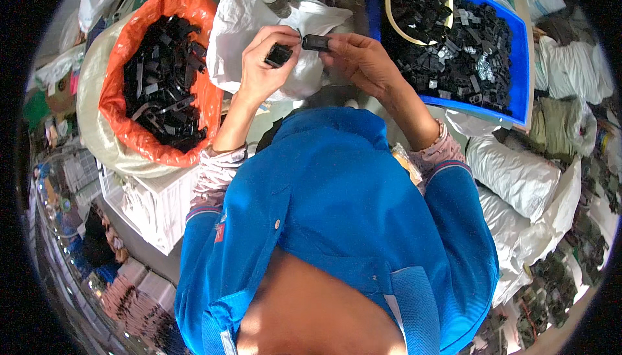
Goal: The person repeatedly picks small black plastic components from a blue bin, joins them with a metal spring, and places the assembled units into a white bag. The process is continuous and repetitive throughout the clip.
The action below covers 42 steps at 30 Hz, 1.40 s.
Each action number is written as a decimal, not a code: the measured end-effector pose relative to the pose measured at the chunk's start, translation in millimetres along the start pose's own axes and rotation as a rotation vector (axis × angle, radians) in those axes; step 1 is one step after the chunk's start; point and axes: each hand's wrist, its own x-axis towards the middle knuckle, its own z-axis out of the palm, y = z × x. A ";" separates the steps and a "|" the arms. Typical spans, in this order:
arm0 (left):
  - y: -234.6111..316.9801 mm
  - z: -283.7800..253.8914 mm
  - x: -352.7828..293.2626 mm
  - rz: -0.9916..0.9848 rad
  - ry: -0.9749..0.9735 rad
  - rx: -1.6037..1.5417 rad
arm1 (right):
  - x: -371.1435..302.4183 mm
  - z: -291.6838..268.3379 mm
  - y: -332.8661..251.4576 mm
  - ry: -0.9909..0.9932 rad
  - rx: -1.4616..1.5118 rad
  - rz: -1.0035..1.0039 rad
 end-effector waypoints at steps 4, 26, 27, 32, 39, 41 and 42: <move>-1.7 -2.7 -5.9 -0.109 0.064 -0.047 | 10.9 9.7 7.3 0.029 -0.179 -0.157; 10.6 -34.2 -37.8 -0.837 -0.202 -0.847 | 22.8 18.5 -25.4 -0.064 -0.409 -0.224; 12.6 -33.7 -37.5 -0.830 -0.238 -0.835 | 22.8 25.2 -25.9 -0.047 -0.457 -0.266; 16.1 -26.6 -42.9 -0.838 -0.259 -0.875 | 29.1 24.9 -25.6 -0.117 -0.636 -0.290; 20.9 -17.6 -42.0 -0.815 -0.232 -0.904 | 25.9 25.0 -25.6 -0.143 -0.830 -0.271; 20.2 -14.0 -42.2 -0.806 -0.219 -0.910 | 24.5 26.4 -23.4 -0.141 -0.805 -0.254; 18.9 -12.4 -42.4 -0.804 -0.214 -0.916 | 23.7 26.6 -22.5 -0.139 -0.792 -0.246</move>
